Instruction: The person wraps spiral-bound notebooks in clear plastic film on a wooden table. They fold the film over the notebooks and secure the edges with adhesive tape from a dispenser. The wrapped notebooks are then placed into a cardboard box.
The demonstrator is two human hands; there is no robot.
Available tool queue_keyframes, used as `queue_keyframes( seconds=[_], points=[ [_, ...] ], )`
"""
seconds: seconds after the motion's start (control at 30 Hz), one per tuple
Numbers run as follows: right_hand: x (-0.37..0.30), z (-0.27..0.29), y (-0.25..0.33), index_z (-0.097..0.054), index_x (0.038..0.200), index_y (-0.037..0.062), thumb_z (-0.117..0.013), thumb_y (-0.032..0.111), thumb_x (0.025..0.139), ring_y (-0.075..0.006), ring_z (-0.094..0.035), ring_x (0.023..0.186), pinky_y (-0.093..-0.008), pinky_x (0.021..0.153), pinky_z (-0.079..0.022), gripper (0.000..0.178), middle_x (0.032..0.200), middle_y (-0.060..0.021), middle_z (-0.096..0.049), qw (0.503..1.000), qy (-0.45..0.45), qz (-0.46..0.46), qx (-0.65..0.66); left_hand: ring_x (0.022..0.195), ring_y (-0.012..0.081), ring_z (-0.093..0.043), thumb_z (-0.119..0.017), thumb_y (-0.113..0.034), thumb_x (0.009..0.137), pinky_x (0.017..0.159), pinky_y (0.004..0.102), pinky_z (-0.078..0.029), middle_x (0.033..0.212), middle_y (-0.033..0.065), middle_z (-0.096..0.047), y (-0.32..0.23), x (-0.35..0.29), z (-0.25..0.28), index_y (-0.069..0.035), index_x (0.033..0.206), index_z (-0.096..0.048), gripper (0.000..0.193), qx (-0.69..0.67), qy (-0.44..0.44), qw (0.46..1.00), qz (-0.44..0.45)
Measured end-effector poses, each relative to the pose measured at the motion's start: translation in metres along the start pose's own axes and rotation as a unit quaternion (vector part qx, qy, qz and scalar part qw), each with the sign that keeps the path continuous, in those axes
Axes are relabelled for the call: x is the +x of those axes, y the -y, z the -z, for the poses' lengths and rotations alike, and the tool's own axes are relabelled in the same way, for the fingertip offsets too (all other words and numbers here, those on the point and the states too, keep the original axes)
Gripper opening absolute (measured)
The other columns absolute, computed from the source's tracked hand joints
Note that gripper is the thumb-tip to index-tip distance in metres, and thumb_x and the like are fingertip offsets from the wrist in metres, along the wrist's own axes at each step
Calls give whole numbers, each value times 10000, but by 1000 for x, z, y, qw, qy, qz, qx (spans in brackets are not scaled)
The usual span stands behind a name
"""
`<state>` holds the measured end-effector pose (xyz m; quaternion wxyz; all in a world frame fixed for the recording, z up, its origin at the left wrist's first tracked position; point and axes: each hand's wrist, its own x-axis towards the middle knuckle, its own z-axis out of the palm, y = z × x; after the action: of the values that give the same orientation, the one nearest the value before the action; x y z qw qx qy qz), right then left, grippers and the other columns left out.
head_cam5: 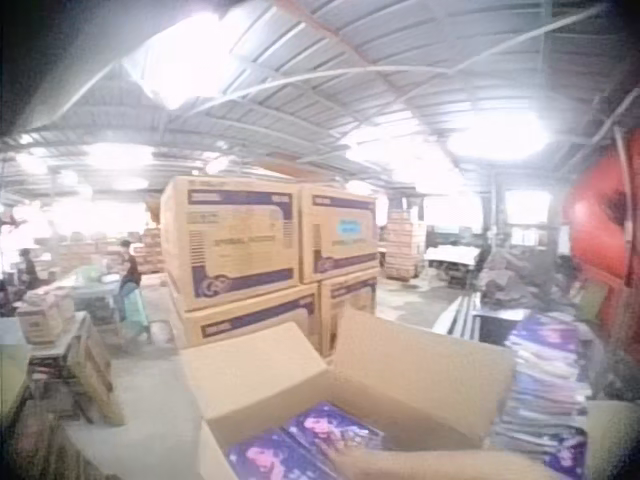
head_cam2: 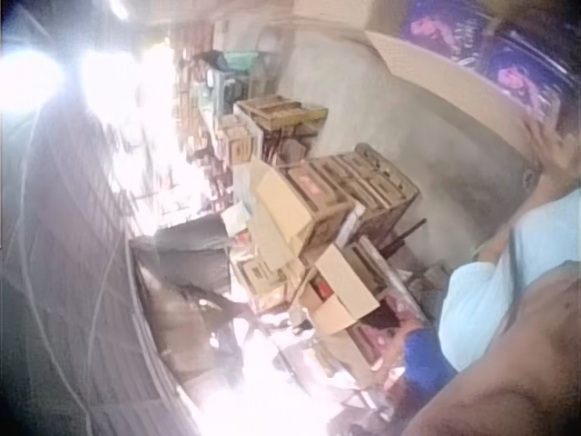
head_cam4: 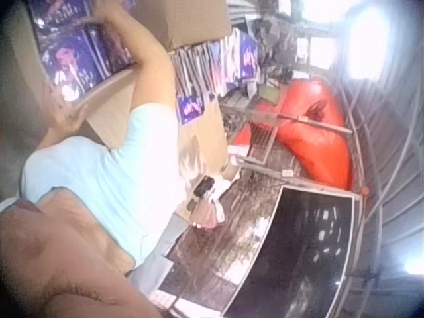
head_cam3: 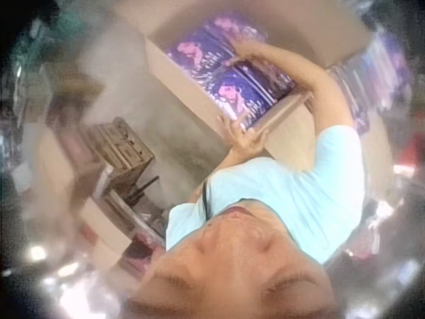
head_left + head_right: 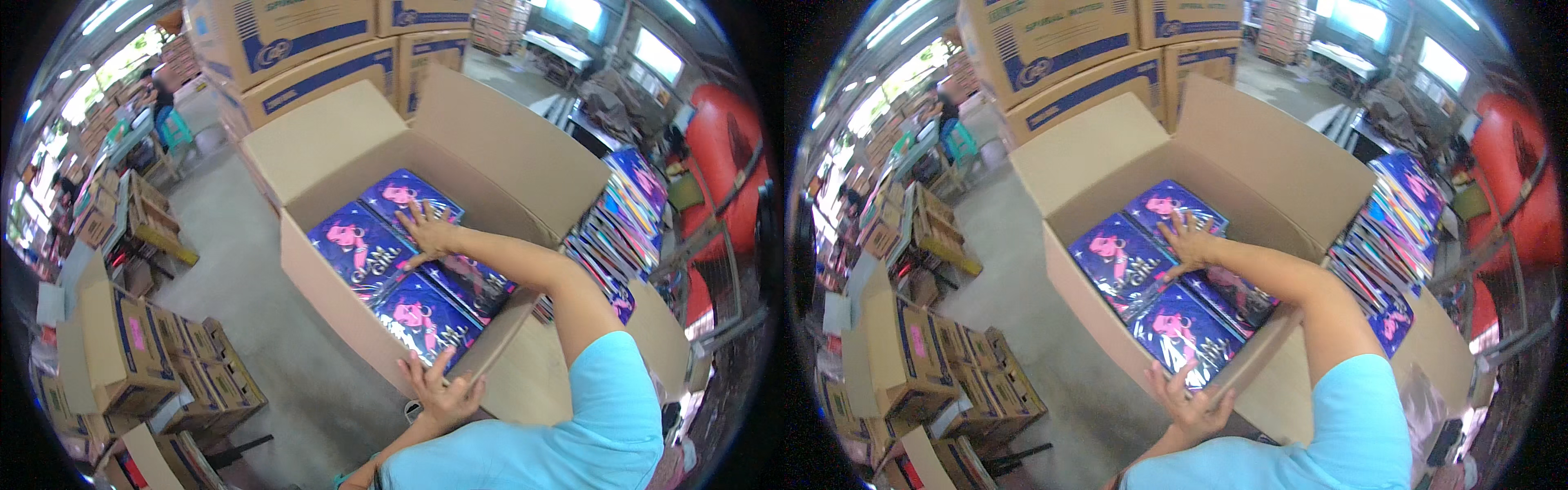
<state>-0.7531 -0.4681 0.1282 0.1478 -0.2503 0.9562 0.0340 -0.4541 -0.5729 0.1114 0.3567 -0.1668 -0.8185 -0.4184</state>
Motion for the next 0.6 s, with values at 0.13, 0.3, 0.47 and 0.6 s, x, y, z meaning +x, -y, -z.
queue_keyframes(
  seconds=[0.13, 0.3, 0.47, 0.6],
  points=[
    [3, 14, -32, -155, 1493, 111, -786, 647, 548, -438, -275, 1360, -556, 1093, -261, 1256, 1516, -247, -185, 1000, -2, 13, 18, 1351, 473, -205, -761, -214, 677, 1053, 664, -133, 1339, 169, -434, 0, 14, 3, -117, 764, -585, 218, 9, 22, 998, -58],
    [-174, 86, 44, -469, 1324, 87, -748, 327, 706, -349, -552, 1103, -465, 911, -461, 719, 1202, -174, -561, 894, -320, 274, 153, 1333, 446, -259, -733, -190, 731, 1046, 611, -234, 1365, 180, -406, -27, 30, 11, -70, 975, -543, 332, 61, -6, 997, -37],
    [-444, 13, -68, -558, 1231, -41, -735, 386, 777, -305, -635, 1018, -402, 882, -494, 648, 1222, -189, -603, 718, -214, 453, 482, 1252, 394, -419, -700, -130, 761, 1037, 479, -366, 1332, 185, -450, -128, 34, -25, -34, 1098, -527, 392, -382, 62, 913, -128],
    [-550, -144, -166, -524, 1237, 56, -618, 429, 877, -243, -560, 1044, -494, 847, -466, 527, 1165, -129, -584, 426, -568, -305, 635, 1086, 308, -574, -672, -207, 849, 929, 376, -446, 1191, 178, -580, -186, 10, -195, 6, 1209, -520, 445, -458, 434, 764, 137]
  ],
)
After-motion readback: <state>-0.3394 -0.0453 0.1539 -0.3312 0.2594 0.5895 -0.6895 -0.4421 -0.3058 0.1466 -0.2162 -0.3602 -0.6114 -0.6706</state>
